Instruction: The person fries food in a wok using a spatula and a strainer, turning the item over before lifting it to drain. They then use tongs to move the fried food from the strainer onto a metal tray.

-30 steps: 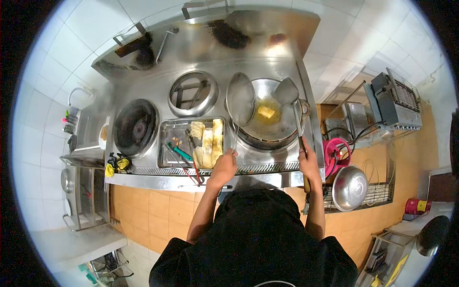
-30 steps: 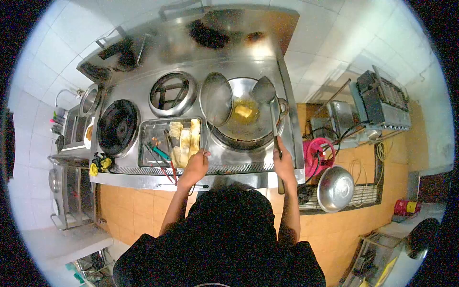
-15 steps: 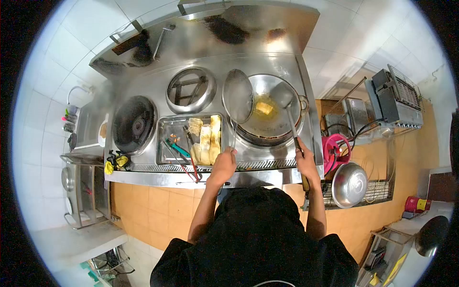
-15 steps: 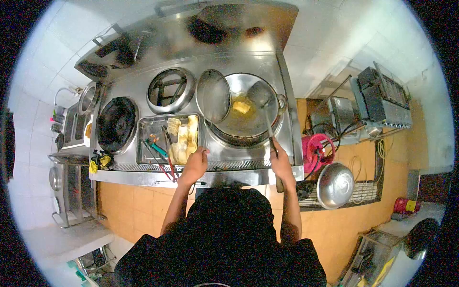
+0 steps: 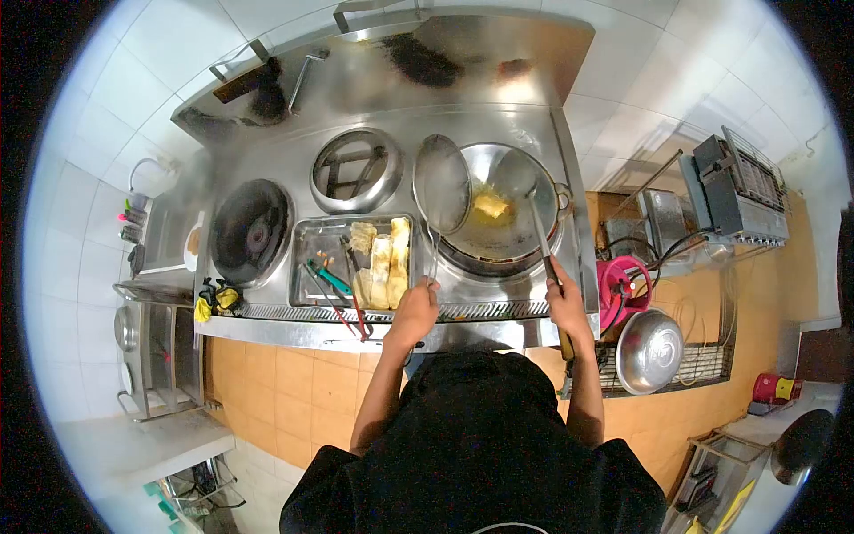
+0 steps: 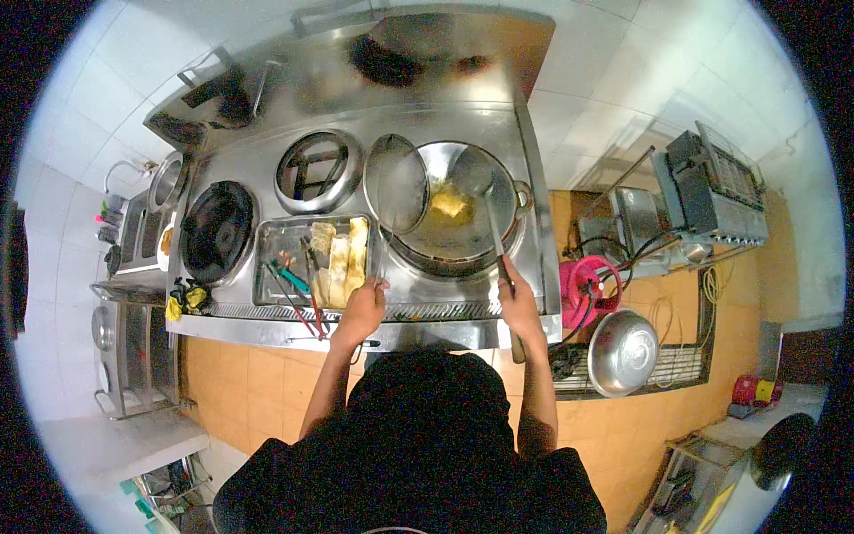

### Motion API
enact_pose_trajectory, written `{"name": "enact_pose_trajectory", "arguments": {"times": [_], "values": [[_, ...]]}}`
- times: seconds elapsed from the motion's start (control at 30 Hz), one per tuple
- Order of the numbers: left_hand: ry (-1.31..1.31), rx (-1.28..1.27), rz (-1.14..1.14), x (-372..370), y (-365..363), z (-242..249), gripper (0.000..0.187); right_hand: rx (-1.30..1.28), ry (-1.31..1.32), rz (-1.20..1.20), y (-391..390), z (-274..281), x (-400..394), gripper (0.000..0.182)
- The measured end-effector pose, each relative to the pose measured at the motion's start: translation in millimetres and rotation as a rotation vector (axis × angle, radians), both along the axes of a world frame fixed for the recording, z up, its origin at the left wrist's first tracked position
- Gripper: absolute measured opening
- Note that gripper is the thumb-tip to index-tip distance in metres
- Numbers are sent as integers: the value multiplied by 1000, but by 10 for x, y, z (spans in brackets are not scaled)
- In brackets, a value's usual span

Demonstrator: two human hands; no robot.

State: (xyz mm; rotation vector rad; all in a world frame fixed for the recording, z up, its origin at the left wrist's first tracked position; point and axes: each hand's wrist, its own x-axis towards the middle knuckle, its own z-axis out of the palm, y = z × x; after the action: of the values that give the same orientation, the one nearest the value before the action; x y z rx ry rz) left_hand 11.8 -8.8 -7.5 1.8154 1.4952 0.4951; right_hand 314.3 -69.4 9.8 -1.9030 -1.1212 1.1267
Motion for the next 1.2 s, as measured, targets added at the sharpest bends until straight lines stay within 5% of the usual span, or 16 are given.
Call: {"name": "enact_pose_trajectory", "arguments": {"times": [0.23,0.3,0.53,0.7,0.8,0.87,0.97,1.2], "values": [[10,-61,8,-1,3,101,24,210,-153,-7,-49,-377,62,51],[10,-13,-4,-20,10,74,24,25,1,19,-61,-113,-20,50],[-18,27,-33,-95,45,14,24,148,-155,-63,-29,-98,-96,51],[-12,36,-74,-120,104,18,23,-93,28,-49,-148,-43,-84,51],[108,-2,-78,-103,111,81,22,69,-88,-67,-193,-92,-9,51],[67,26,-88,-95,102,63,22,-136,-80,-81,-207,76,16,50],[67,-2,-74,-62,107,47,21,38,-181,16,-247,-77,239,48],[121,21,-151,-122,175,35,20,-68,-252,389,-20,761,1004,52]]}}
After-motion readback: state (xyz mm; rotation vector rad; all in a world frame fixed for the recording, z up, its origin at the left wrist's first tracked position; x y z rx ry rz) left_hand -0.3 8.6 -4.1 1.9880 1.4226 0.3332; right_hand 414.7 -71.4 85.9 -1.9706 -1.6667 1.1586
